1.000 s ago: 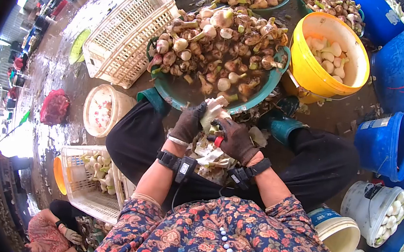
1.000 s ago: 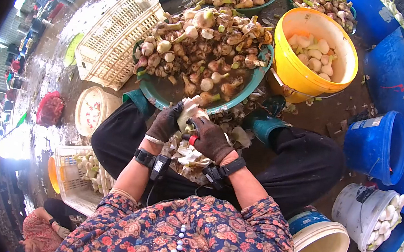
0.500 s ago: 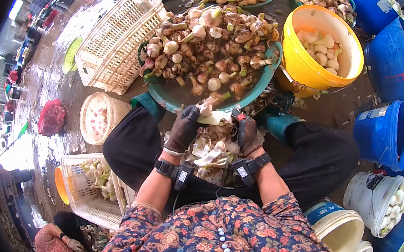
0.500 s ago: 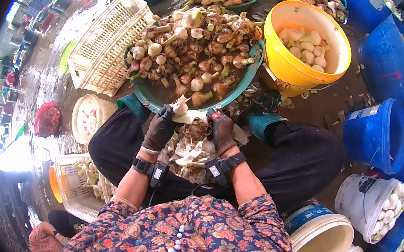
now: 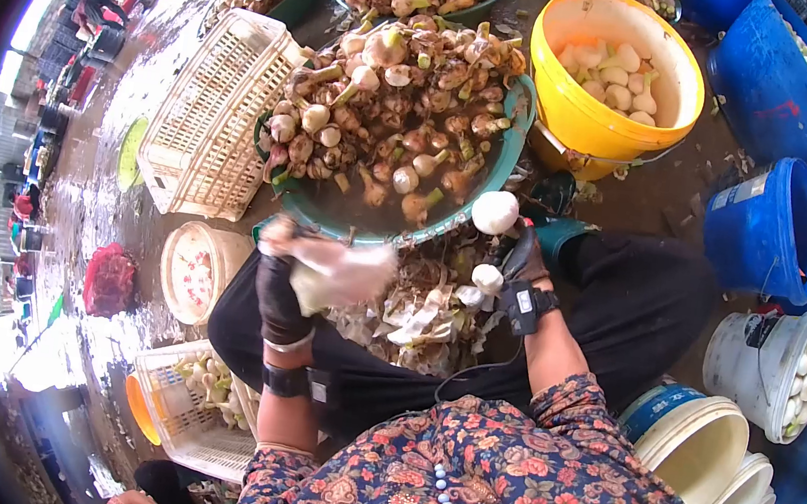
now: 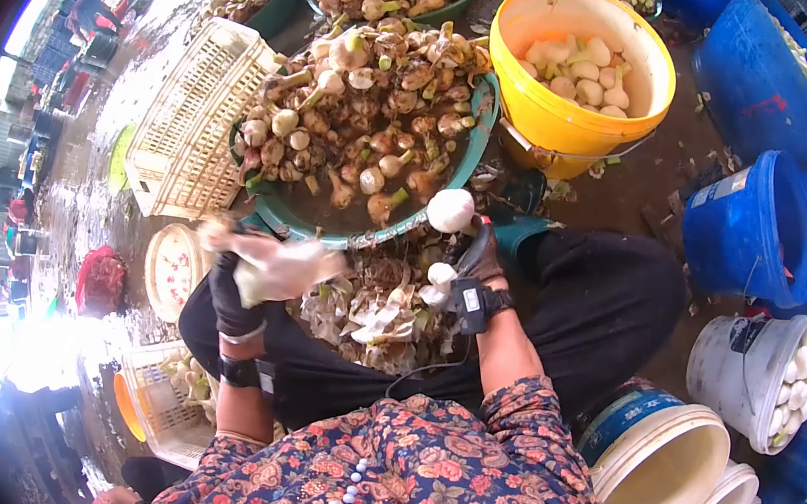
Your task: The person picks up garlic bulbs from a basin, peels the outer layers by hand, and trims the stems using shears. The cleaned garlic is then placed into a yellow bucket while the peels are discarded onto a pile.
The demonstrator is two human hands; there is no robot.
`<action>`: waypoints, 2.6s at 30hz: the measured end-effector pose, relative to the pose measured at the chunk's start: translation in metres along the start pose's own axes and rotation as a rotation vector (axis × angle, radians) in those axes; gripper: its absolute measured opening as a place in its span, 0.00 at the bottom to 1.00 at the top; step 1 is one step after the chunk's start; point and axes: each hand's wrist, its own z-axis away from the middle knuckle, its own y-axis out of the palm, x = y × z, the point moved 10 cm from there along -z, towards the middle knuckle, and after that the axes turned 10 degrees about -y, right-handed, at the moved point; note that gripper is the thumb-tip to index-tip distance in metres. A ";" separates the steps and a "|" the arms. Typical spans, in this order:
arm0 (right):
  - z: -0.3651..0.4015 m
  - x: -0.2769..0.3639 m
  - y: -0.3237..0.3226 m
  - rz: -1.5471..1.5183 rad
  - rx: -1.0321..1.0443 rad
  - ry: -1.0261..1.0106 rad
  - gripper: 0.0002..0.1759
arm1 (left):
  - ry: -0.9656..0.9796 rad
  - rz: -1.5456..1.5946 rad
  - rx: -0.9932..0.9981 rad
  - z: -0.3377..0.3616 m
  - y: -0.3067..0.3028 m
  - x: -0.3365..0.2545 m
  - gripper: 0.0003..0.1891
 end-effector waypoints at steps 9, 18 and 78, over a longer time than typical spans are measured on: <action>0.019 0.071 0.058 0.605 0.183 -0.179 0.14 | -0.207 -1.403 0.602 -0.064 0.028 0.140 0.30; 0.014 0.085 0.059 -0.216 0.051 0.013 0.35 | -0.466 -1.623 0.034 -0.237 -0.024 0.206 0.36; 0.051 0.010 0.084 0.445 0.209 -0.002 0.15 | -0.266 -0.241 0.174 -0.045 0.015 0.115 0.13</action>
